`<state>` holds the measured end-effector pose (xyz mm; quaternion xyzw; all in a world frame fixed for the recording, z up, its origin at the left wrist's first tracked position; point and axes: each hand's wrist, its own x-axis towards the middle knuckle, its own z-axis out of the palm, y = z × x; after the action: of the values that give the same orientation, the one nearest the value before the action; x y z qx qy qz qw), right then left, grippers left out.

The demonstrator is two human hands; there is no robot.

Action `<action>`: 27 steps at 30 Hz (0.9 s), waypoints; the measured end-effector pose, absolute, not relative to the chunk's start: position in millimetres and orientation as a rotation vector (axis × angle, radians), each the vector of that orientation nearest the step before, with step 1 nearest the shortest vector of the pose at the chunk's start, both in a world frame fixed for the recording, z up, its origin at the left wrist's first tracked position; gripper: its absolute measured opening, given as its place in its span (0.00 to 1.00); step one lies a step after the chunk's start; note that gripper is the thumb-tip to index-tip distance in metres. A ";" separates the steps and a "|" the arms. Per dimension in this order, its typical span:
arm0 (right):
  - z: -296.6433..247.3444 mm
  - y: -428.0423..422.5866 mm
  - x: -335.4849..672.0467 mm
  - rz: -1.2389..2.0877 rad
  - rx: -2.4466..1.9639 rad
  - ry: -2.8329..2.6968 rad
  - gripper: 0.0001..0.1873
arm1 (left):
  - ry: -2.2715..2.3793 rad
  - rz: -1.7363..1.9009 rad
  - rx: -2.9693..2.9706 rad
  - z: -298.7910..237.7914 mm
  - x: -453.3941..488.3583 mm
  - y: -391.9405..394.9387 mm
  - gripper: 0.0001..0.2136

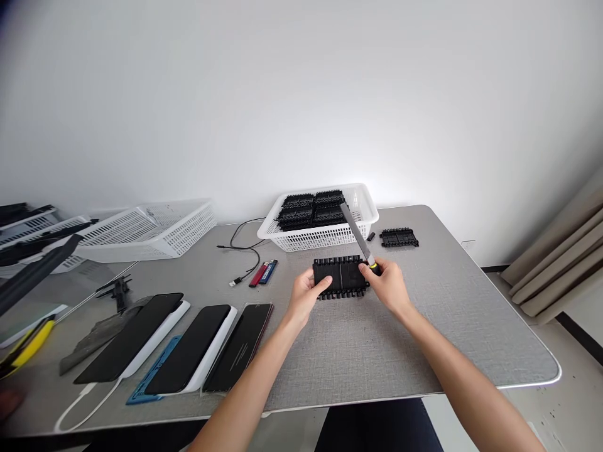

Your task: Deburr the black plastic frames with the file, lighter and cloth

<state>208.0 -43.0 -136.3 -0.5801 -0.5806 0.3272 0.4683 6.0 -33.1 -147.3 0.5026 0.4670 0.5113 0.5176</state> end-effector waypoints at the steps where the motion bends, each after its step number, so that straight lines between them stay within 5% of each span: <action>1: -133.6 -44.1 208.8 0.739 -1.455 -1.447 0.25 | 1.115 1.239 1.199 -148.3 5.8 -32.6 0.19; 15: -120.8 -57.3 198.8 0.599 -1.809 -1.852 0.41 | 1.119 1.369 1.169 -152.2 4.6 -33.9 0.16; 27: -120.7 -55.8 205.9 0.349 -1.803 -1.935 0.42 | 1.105 1.442 1.160 -150.0 0.9 -31.6 0.16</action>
<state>205.9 -55.8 -120.7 -0.6570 -0.7051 0.1273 0.2345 0.9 -31.6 -150.0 0.4741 0.4516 0.5893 0.4732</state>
